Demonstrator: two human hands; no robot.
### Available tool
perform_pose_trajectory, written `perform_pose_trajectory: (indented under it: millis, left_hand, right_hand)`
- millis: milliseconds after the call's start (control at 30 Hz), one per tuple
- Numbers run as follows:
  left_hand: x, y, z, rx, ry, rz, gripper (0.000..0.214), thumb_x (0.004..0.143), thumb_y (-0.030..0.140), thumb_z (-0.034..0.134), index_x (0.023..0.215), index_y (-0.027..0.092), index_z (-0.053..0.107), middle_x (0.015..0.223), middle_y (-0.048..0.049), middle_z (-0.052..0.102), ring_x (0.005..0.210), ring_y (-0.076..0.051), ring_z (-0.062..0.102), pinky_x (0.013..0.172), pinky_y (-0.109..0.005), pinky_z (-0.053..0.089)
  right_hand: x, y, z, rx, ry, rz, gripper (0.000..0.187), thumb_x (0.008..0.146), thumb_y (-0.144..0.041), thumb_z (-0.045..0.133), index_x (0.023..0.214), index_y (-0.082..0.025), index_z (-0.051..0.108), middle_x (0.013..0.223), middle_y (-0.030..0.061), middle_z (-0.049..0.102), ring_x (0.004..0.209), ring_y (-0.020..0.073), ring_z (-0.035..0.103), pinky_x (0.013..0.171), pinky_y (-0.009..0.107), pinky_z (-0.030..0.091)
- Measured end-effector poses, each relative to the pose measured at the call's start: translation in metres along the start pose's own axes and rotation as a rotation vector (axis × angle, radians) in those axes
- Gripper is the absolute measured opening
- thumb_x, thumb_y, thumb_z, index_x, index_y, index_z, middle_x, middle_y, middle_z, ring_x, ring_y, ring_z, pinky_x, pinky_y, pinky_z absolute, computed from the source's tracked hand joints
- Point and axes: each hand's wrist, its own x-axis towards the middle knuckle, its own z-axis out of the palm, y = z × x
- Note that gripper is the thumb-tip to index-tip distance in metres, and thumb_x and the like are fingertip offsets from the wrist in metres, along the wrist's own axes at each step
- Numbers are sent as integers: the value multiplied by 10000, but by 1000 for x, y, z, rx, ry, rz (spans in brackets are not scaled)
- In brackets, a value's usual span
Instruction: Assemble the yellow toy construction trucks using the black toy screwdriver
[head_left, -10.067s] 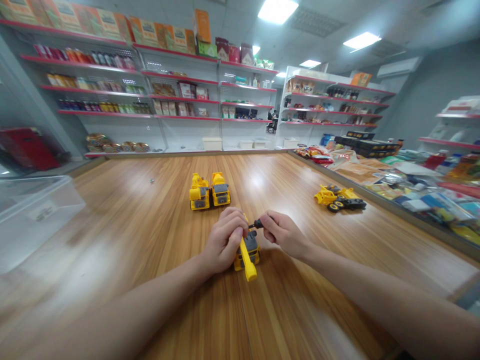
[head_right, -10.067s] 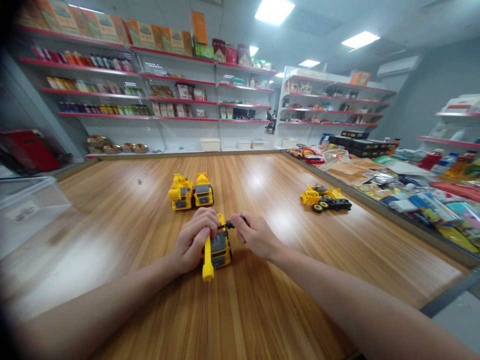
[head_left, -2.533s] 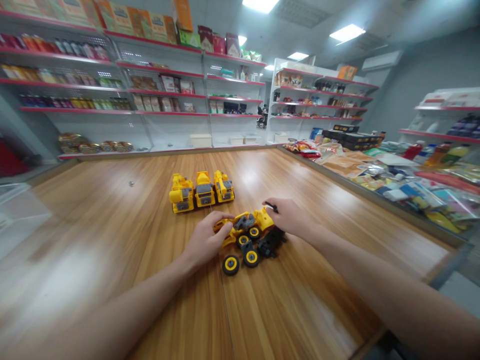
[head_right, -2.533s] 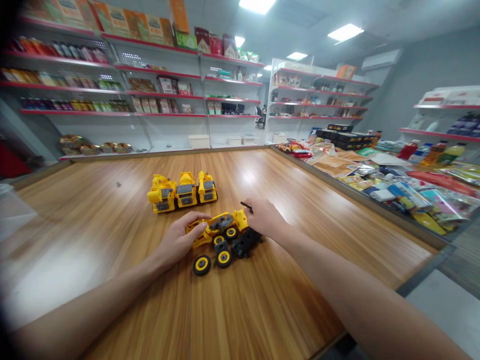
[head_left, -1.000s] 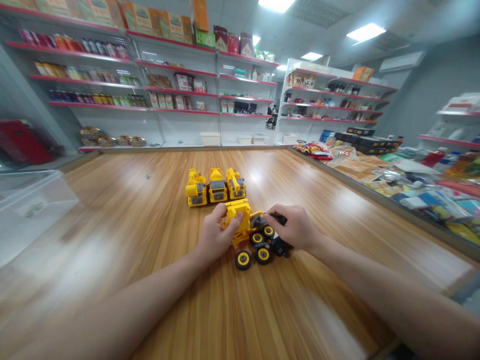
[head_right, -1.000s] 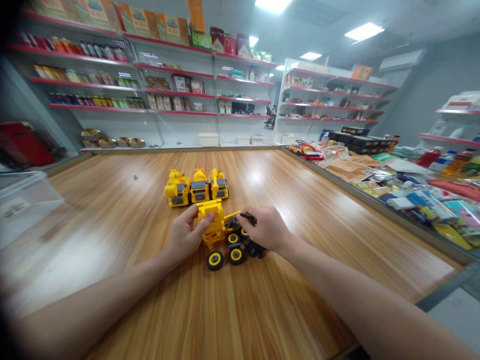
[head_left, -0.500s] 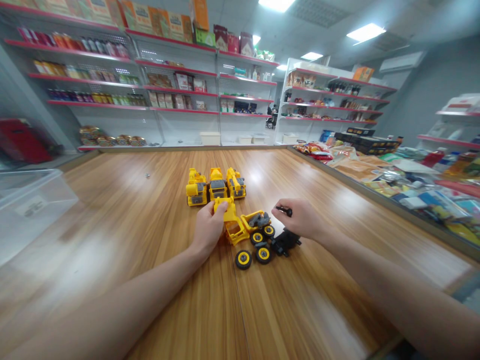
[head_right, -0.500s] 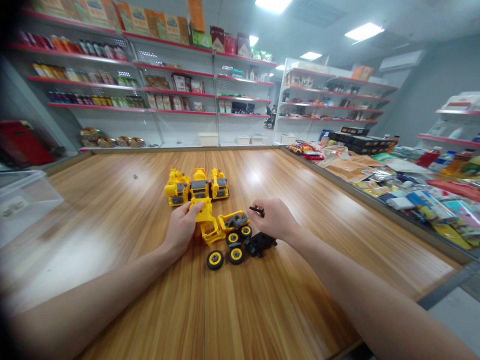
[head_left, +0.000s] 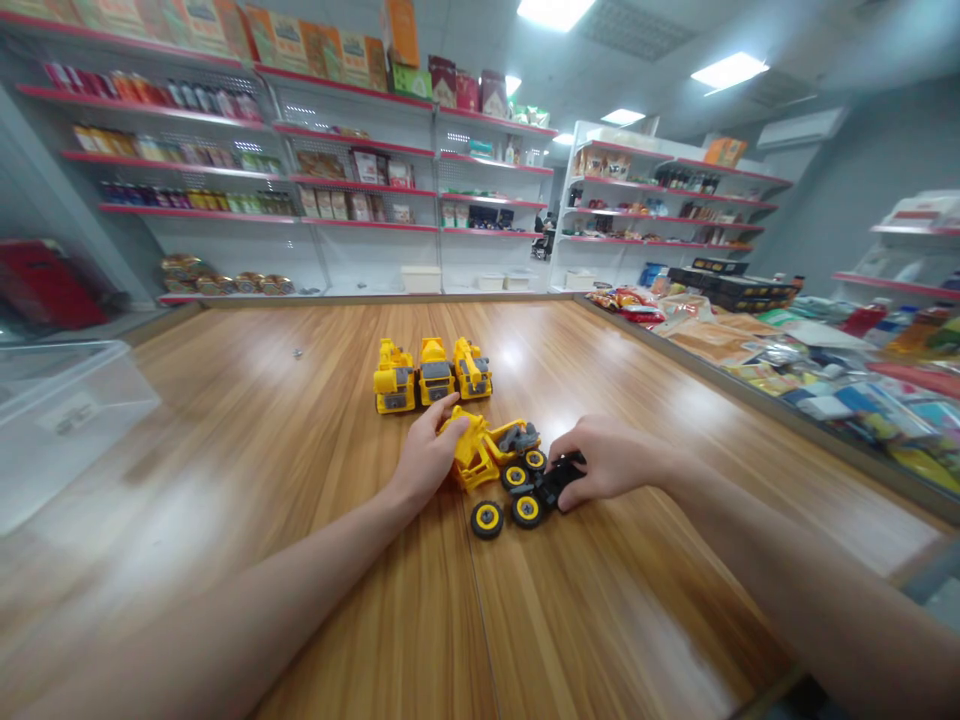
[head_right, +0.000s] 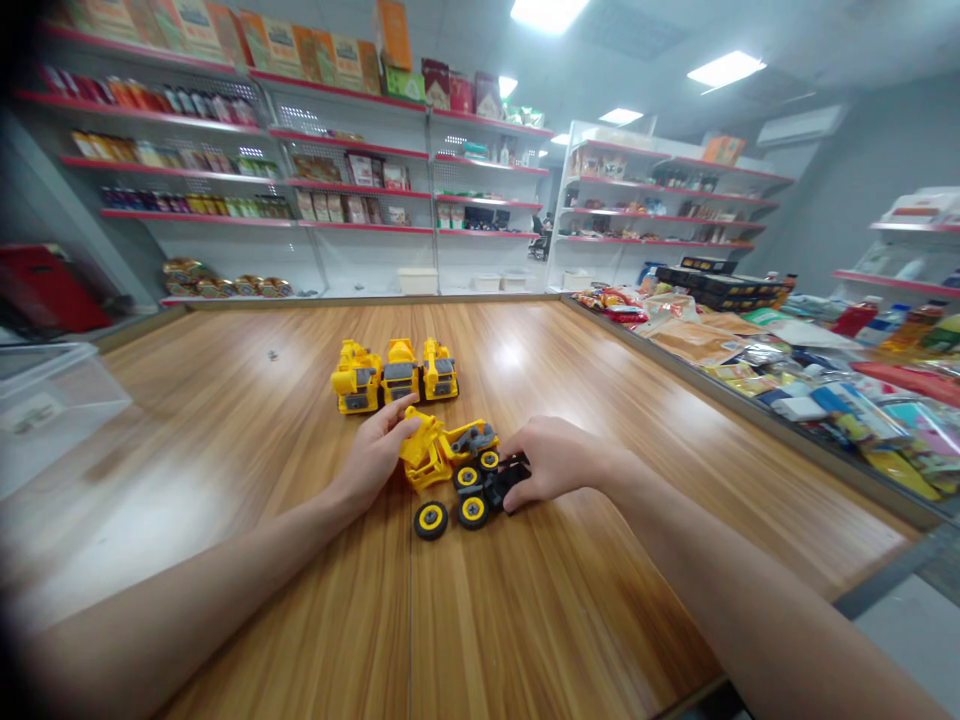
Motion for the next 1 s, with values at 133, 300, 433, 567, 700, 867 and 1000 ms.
perform_pose_trajectory:
  millis: [133,300,433,567,700,867,1000]
  left_hand:
    - [-3,2,-3,237,-36,73,505,848,417,564,1282,160,586,1048,-75,630,952,-213,599,919,-373,449]
    - [-16,16,-3,516,-149,294,461,847,444,570,1238,203,610,1135,-87,552,1097,-240,550,1010,-395,412]
    - [-18,15,1,605,-164,383,478,830,439,605,1243,199,587,1160,-97,549,1114,-241,548,1016,-389,417]
    - [-7,2,1,621,-66,329,502,847,486,579,1243,177,572,1201,-121,564,1147,-252,545,1027,-407,409]
    - [-5,3,-1,620,-4,357,530,864,479,562,1290,167,529,1231,-140,560,1186,-266,525,1037,-438,403]
    - [-29,27,1,629,118,727,456,854,393,585,1253,176,538,1220,-134,547,1185,-261,495,1046,-451,397]
    - [-45,37,8,587,-146,896,730,736,553,672,1303,137,473,1086,-136,605,1005,-256,585,913,-417,508]
  right_hand:
    - [2,-2,3,-21,41,-78,338,722,-498,726,722,-161,690,570,-15,608,496,87,495,483,205,272]
    - [1,-3,3,-12,126,-109,357,777,-496,670,695,-149,657,538,-26,554,462,68,427,469,205,258]
    - [2,-6,4,38,213,-101,386,799,-495,644,641,-145,599,511,-44,490,451,60,395,468,204,259]
    - [7,-14,10,167,333,-30,362,811,-465,639,652,-145,585,503,-58,459,454,58,381,463,198,263]
    - [13,-30,19,308,520,111,349,834,-471,621,699,-150,599,547,-45,494,497,75,408,474,202,288]
    - [13,-43,32,482,596,267,377,884,-525,545,766,-174,620,584,-20,574,528,112,506,485,218,349]
    - [15,-40,45,511,621,309,395,839,-582,575,755,-198,610,585,-19,591,527,129,545,483,225,389]
